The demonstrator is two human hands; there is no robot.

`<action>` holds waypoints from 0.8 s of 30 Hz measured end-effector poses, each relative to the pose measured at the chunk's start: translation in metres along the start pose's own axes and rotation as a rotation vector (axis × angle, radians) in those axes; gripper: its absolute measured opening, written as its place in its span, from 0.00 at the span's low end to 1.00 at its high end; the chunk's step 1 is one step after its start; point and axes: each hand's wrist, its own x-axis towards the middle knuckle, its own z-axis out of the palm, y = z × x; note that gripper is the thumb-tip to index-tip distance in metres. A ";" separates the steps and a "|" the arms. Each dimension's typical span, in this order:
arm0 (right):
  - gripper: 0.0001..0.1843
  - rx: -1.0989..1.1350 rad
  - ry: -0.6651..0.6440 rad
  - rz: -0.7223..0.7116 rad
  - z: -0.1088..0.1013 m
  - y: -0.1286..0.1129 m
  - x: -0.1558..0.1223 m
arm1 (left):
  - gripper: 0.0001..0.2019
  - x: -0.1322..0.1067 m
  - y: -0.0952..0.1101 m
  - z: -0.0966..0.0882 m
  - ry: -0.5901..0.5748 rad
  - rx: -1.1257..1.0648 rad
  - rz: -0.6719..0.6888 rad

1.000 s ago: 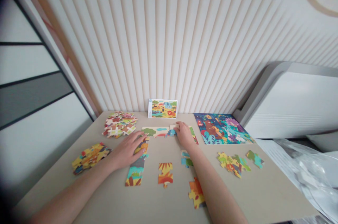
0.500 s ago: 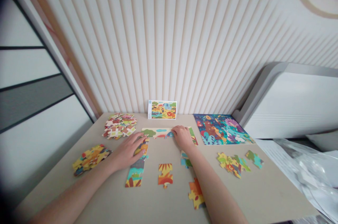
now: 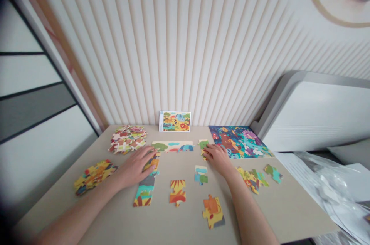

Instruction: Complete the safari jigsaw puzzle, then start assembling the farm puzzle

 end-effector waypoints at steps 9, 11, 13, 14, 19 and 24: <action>0.15 0.009 0.011 0.063 -0.019 0.003 -0.006 | 0.23 -0.004 -0.008 -0.004 -0.031 0.072 -0.011; 0.15 0.098 -0.012 0.069 -0.028 -0.006 -0.010 | 0.24 -0.004 -0.009 -0.002 -0.031 0.071 -0.017; 0.15 0.219 -0.111 0.061 -0.036 -0.015 -0.017 | 0.24 -0.005 -0.010 0.000 -0.026 0.056 -0.022; 0.15 0.276 -0.182 0.052 -0.039 -0.019 -0.021 | 0.24 -0.005 -0.010 0.001 -0.026 0.045 -0.023; 0.31 0.326 -0.418 0.066 -0.037 -0.030 -0.035 | 0.24 -0.005 -0.011 0.004 -0.051 0.010 -0.029; 0.28 0.292 -0.358 0.024 -0.032 -0.032 -0.033 | 0.24 -0.004 -0.010 0.004 -0.055 0.008 -0.040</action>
